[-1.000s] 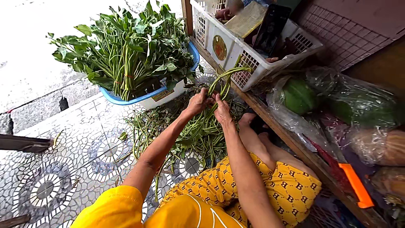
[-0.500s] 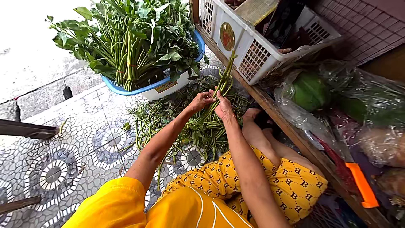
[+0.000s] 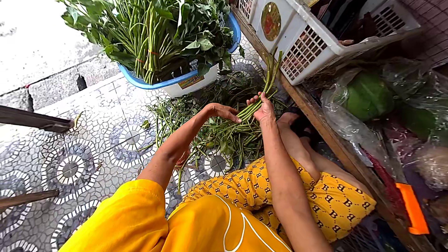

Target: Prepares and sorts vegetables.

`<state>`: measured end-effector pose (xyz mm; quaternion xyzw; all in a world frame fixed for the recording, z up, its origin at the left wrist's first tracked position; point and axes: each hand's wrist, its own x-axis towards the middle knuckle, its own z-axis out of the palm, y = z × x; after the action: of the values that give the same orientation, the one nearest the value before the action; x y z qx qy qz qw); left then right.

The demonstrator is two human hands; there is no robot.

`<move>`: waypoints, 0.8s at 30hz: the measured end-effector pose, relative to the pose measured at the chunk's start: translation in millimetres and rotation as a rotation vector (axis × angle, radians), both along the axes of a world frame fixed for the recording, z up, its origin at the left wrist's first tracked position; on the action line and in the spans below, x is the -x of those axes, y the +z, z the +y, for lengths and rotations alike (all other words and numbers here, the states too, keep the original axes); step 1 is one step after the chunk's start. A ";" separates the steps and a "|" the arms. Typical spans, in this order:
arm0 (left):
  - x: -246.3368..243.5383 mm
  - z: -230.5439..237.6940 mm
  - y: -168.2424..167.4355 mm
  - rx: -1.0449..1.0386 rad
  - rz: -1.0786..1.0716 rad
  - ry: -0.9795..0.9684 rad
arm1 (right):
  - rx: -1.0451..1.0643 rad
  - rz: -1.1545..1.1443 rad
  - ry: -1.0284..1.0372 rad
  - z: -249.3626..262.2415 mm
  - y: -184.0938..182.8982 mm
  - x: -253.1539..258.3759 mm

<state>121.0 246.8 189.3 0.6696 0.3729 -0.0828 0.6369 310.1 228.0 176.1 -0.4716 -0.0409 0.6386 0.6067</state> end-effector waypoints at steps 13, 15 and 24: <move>51.4 8.2 -108.3 -0.469 0.320 0.542 | -0.094 -0.922 0.118 -3.8 8.9 4.5; 54.3 -18.4 -135.6 -0.389 0.564 0.275 | -0.078 -1.010 0.158 -1.7 12.5 6.0; 56.9 -48.3 -84.1 -0.441 0.495 0.512 | 0.118 -0.556 0.177 -8.4 -0.8 8.0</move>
<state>64.1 198.5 105.2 0.6357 0.6778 0.0017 0.3695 302.1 219.6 175.3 -0.6576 -0.2092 0.5365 0.4858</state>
